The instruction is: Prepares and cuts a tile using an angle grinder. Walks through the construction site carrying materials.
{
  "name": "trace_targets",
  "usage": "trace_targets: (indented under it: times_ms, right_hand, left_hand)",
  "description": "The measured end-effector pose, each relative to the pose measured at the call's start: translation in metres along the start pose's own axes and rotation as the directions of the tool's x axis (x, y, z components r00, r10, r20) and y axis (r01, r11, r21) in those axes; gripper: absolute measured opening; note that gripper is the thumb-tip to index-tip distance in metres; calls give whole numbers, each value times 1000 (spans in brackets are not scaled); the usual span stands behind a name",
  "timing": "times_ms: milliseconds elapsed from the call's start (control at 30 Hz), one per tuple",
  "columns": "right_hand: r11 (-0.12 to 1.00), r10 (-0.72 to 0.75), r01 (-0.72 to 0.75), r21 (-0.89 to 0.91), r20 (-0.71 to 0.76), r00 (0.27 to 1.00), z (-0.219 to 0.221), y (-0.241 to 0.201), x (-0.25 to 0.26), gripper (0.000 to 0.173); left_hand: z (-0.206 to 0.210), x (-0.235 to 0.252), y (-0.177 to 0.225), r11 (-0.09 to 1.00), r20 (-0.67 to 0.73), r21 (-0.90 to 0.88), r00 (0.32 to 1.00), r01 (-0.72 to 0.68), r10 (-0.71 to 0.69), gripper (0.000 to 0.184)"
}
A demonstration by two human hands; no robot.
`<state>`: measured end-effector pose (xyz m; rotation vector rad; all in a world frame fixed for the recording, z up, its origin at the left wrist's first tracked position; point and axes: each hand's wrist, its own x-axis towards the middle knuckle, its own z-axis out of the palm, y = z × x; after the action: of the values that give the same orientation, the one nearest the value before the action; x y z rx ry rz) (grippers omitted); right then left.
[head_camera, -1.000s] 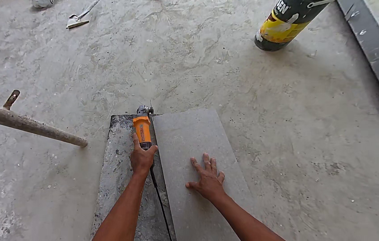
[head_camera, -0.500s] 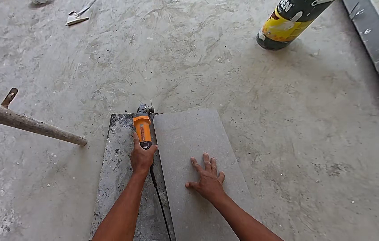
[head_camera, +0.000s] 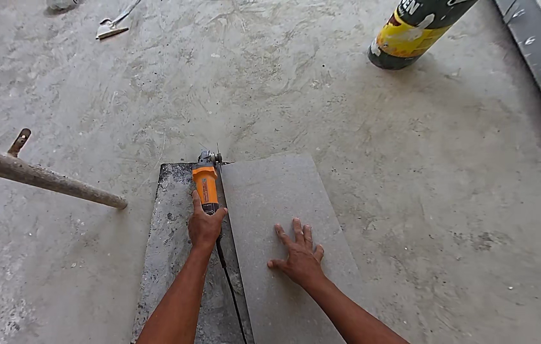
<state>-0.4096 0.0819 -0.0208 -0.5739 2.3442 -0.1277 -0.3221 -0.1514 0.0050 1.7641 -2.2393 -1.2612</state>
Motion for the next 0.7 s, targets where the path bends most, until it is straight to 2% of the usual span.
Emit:
trace_targets:
  times_ms: [700]
  right_hand:
    - [1000, 0, 0, -6, 17, 1000, -4, 1, -1, 108]
  left_hand:
    - [0, -11, 0, 999, 5, 11, 999, 32, -32, 106]
